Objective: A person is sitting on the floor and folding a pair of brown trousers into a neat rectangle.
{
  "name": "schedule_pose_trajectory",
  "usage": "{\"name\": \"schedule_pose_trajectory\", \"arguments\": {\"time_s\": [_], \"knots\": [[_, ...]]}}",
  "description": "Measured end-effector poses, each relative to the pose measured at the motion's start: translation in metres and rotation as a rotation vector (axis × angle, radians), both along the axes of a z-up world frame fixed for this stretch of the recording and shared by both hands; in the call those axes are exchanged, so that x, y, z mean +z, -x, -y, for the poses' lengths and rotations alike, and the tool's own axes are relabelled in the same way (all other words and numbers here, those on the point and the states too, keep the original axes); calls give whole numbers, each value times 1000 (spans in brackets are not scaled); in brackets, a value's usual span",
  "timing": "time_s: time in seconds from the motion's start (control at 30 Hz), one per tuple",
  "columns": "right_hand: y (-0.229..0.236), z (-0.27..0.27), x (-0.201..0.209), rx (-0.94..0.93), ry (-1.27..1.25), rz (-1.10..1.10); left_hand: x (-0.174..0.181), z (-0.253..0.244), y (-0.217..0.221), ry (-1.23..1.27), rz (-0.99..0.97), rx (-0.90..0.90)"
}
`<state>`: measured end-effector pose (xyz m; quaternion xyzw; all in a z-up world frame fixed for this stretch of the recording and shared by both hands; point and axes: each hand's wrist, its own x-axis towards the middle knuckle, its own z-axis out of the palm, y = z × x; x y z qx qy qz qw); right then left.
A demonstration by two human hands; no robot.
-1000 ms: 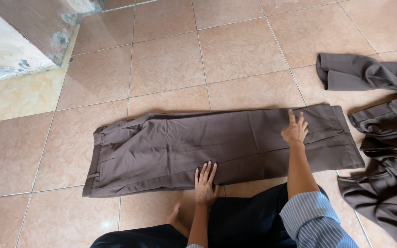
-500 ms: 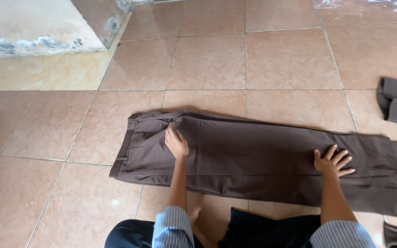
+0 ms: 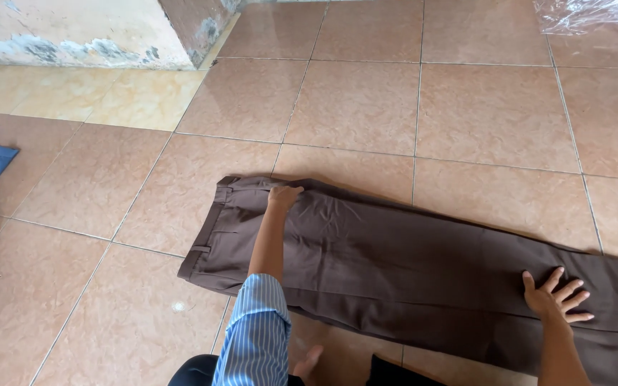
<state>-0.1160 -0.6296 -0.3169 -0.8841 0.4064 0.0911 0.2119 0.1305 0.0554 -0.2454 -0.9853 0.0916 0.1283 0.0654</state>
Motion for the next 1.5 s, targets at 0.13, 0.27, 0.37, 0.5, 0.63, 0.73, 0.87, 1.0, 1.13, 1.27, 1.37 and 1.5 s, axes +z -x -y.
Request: {"name": "schedule_pose_trajectory", "arguments": {"time_s": [0.13, 0.27, 0.37, 0.5, 0.63, 0.73, 0.87, 1.0, 1.13, 1.27, 1.37, 1.5], "knots": [[-1, 0, -1, -5, 0, -26, 34, 12, 29, 101, -116, 116], [0, -2, 6, -1, -2, 1, -27, 11, 13, 305, 101, 365], [1, -5, 9, 9, -6, 2, -48, 25, 16, 314, 348, 397], [3, -5, 10, 3, -4, -5, -25, 17, 16, 523, 423, 431], [5, -8, 11, 2, -4, 19, 48, 6, 24, 605, 367, 491], [5, -11, 16, 7, -2, 35, 70, 5, 20, 853, 201, 558], [5, -12, 19, 9, -6, 38, 15, 3, -17, 1055, 407, 443], [5, -13, 22, 7, -14, 41, -1, 3, 8, 1102, 608, 566], [0, -13, 24, 9, -26, 24, 9, -35, 81, 521, 1234, 1180], [0, -11, 16, 14, -7, 14, -9, -76, 168, 652, 822, 1886], [3, -28, 36, 15, -7, 103, 24, -74, 213, 816, 690, 2041], [-10, -35, 22, 303, 251, 288, 17, -92, 226, 1246, 760, 1918]]}}
